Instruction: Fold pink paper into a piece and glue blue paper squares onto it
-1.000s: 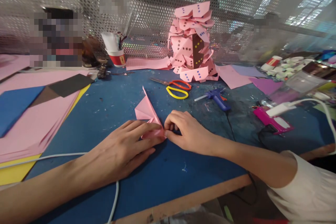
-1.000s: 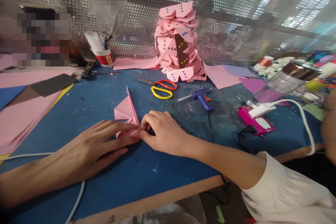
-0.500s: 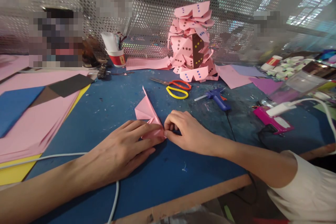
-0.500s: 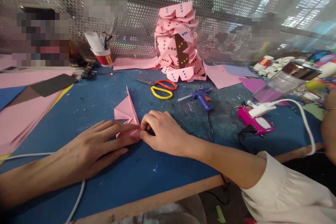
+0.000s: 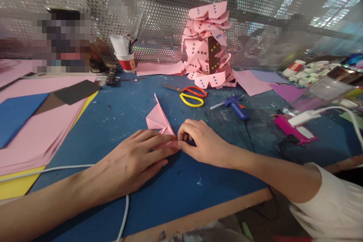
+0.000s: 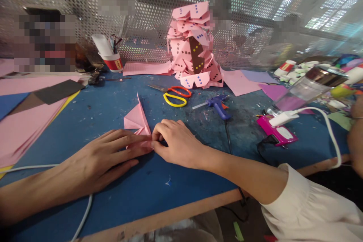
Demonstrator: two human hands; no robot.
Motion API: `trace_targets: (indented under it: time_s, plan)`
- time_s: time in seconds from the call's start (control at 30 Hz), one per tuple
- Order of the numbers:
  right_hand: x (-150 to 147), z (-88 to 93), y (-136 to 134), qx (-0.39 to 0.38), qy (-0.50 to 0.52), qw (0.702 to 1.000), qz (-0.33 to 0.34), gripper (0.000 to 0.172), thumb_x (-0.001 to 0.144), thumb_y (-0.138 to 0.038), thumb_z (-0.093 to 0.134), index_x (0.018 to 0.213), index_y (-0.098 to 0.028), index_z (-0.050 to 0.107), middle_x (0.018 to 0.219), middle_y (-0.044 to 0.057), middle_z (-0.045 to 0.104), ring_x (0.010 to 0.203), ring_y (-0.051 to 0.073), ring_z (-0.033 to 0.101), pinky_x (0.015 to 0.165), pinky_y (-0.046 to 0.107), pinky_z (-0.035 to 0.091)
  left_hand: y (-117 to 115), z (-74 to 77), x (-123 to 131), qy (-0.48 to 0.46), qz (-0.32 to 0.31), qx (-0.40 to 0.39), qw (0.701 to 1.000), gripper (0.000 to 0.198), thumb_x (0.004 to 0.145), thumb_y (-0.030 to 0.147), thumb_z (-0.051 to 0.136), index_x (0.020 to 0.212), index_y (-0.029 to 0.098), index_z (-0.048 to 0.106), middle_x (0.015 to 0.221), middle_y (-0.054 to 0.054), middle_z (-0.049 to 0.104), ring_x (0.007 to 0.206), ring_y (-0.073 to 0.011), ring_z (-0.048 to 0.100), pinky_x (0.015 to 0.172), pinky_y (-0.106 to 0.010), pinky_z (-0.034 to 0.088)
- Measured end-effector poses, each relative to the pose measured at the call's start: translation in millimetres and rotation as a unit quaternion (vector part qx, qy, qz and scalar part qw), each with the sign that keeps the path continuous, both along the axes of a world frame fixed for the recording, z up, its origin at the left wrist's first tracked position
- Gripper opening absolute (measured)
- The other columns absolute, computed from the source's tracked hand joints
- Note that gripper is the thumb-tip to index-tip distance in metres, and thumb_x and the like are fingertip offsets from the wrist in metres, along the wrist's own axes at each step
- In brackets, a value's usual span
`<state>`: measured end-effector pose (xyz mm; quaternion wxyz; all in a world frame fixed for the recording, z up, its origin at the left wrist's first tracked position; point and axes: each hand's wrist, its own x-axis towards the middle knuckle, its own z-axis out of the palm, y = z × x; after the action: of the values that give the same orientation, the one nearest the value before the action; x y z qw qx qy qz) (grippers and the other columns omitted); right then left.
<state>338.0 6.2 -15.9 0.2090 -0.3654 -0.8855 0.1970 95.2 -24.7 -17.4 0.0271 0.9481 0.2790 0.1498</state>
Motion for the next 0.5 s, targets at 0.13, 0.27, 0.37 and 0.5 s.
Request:
trace_targets:
  time_s: [0.13, 0.27, 0.37, 0.5]
  plan:
    - [0.2, -0.2, -0.5, 0.001, 0.0, 1.0, 0.0, 0.011, 0.09, -0.016, 0.065, 0.087, -0.02, 0.056, 0.089, -0.002, 0.06, 0.085, 0.014, 0.057, 0.08, 0.03, 0.037, 0.3, -1.9, -0.8, -0.002, -0.001, 0.009, 1.0, 0.046, 0.1, 0.02, 0.051, 0.145, 0.03, 0.049, 0.144, -0.002, 0.059, 0.126, -0.0226, 0.054, 0.108, -0.042, 0.046]
    - [1.3, -0.9, -0.6, 0.001, 0.0, 1.0, 0.004, 0.01, 0.091, -0.017, 0.065, 0.088, -0.021, 0.056, 0.09, -0.002, 0.06, 0.085, 0.014, 0.056, 0.08, 0.03, 0.037, 1.4, -5.0, -2.4, 0.001, -0.001, 0.007, 1.0, 0.043, 0.1, 0.022, 0.051, 0.143, 0.029, 0.051, 0.144, -0.002, 0.059, 0.127, -0.0227, 0.053, 0.109, -0.042, 0.045]
    - [2.3, -1.4, -0.3, 0.004, 0.001, 1.0, 0.007, 0.009, 0.09, -0.019, 0.065, 0.089, -0.02, 0.057, 0.09, -0.002, 0.059, 0.085, 0.014, 0.056, 0.08, 0.03, 0.037, 2.3, -5.6, -2.3, 0.0, -0.001, 0.001, 1.0, 0.042, 0.1, 0.022, 0.051, 0.141, 0.03, 0.053, 0.143, -0.002, 0.059, 0.127, -0.0228, 0.053, 0.109, -0.042, 0.045]
    - [2.4, -1.2, -0.1, 0.002, 0.002, 1.0, 0.006, 0.009, 0.088, -0.017, 0.065, 0.089, -0.02, 0.057, 0.09, -0.002, 0.059, 0.085, 0.014, 0.056, 0.08, 0.03, 0.037, 2.4, -3.7, -0.7, 0.0, -0.001, -0.002, 1.0, 0.04, 0.099, 0.021, 0.053, 0.138, 0.029, 0.056, 0.142, -0.004, 0.06, 0.126, -0.0237, 0.055, 0.108, -0.043, 0.046]
